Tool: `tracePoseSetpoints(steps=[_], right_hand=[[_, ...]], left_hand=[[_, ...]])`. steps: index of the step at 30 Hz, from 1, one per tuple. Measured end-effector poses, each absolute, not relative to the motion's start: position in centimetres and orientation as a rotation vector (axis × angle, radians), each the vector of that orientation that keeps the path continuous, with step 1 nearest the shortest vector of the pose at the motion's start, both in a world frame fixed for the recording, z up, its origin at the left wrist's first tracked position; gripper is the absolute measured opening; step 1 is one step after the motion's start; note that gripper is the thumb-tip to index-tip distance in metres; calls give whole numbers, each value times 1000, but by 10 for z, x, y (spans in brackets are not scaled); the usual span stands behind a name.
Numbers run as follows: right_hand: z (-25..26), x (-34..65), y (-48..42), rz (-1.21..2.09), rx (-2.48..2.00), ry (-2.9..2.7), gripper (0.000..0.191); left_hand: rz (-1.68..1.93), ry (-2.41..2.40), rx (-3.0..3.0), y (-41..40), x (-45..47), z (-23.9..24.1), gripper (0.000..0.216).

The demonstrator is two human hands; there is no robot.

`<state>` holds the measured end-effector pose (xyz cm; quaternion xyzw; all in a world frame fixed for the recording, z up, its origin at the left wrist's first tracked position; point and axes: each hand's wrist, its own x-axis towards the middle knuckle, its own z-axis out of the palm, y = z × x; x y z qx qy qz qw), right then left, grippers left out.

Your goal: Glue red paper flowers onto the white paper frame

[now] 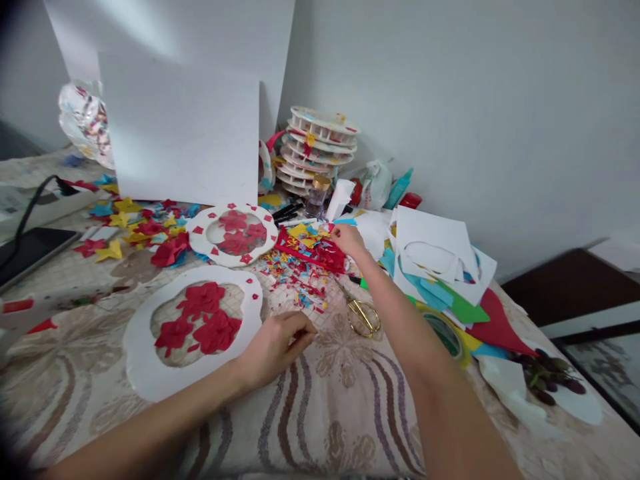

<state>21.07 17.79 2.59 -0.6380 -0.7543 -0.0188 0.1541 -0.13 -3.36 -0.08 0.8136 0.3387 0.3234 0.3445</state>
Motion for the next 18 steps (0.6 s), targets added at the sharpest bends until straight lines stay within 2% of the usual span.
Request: tracePoseSetpoints(steps=[4, 9, 18], right_hand=[[28, 205, 179, -58, -1768, -2226, 15], [28, 204, 181, -42, -1705, -2293, 15], [21, 189, 173, 71, -1572, -2459, 11]], left_hand=[[740, 898, 2256, -35, -1, -1, 28], [770, 851, 2273, -34, -1, -2, 21], [705, 860, 2463, -37, -1, 2, 29]])
